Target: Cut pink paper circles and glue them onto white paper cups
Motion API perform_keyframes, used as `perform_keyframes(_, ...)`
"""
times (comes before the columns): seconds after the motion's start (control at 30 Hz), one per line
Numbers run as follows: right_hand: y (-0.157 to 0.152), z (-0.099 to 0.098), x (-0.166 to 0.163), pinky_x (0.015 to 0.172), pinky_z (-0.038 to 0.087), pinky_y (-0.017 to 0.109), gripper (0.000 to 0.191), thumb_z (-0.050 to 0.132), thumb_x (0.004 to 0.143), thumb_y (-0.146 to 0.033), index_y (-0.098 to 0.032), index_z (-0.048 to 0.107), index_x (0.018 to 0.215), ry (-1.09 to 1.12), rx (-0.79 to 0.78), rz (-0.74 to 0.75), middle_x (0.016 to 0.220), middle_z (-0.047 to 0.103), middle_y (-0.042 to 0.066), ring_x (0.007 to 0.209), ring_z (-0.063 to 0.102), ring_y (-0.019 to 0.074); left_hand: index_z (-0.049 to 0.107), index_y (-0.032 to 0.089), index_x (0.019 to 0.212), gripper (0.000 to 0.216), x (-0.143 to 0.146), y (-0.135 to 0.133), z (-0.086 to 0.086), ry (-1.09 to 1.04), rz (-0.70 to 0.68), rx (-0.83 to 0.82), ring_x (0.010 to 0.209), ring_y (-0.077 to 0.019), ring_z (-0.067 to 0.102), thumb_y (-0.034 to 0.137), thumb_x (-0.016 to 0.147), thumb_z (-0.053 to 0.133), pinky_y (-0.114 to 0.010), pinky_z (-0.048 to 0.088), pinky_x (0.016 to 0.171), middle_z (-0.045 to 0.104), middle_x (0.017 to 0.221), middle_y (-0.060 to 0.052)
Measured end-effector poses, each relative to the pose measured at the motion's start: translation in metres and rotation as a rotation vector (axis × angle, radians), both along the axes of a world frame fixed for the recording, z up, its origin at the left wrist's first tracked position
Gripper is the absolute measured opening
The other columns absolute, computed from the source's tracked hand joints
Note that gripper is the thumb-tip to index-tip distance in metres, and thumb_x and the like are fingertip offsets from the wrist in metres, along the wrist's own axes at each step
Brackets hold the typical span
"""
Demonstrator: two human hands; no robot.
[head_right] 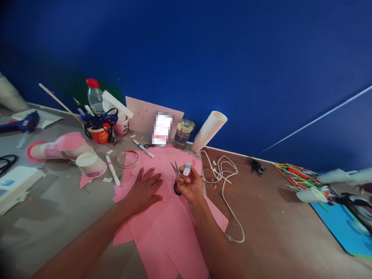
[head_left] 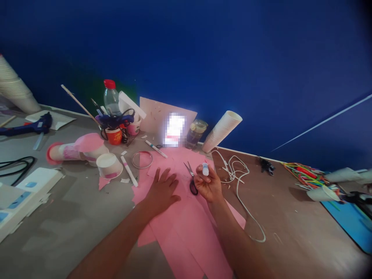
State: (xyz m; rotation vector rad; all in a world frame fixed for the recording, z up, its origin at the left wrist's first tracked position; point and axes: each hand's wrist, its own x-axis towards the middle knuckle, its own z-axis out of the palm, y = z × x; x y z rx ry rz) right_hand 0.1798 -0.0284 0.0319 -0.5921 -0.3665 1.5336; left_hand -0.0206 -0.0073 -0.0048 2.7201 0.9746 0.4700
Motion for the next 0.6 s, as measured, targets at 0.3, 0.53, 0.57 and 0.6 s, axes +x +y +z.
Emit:
perform_keyframes(0.3,-0.001,-0.014,-0.013,0.049,0.045,0.023,0.020,0.064,0.077,-0.034,-0.020,0.055,0.088,-0.554,0.012,-0.219,0.077,0.070,0.001,0.047,0.055,0.0091,0.048,0.017,0.127,0.064,-0.002,0.003,-0.004,0.020,0.062,-0.044,0.134,-0.0363,0.019,0.059,0.078,0.050,-0.059,0.007,0.108,0.042,0.139,-0.013)
perform_keyframes(0.53,-0.011,-0.017,-0.021,0.048,0.043,0.021,0.014,0.063,0.078,-0.026,-0.021,0.058,0.090,-0.933,0.099,-0.194,0.084,0.065,0.001,0.052,0.051,0.0075,0.043,0.020,0.131,0.067,-0.003,0.005,-0.003,0.004,0.047,-0.109,0.134,-0.0361,0.018,0.057,0.076,0.054,-0.059,0.006,0.108,0.043,0.138,-0.011)
perform_keyframes(0.57,-0.011,-0.017,-0.022,0.050,0.044,0.021,0.012,0.063,0.078,-0.025,-0.021,0.058,0.089,-0.969,0.116,-0.195,0.083,0.064,0.001,0.053,0.052,0.0076,0.043,0.021,0.132,0.067,-0.003,0.005,-0.003,0.001,0.046,-0.114,0.134,-0.0361,0.018,0.056,0.076,0.055,-0.059,0.006,0.108,0.043,0.138,-0.011)
perform_keyframes(0.6,-0.012,-0.018,-0.023,0.053,0.045,0.022,0.011,0.062,0.079,-0.024,-0.021,0.058,0.089,-1.001,0.133,-0.202,0.082,0.064,0.001,0.054,0.052,0.0080,0.042,0.021,0.132,0.068,-0.003,0.006,-0.003,-0.002,0.044,-0.119,0.134,-0.0362,0.017,0.056,0.075,0.055,-0.059,0.006,0.108,0.043,0.138,-0.010)
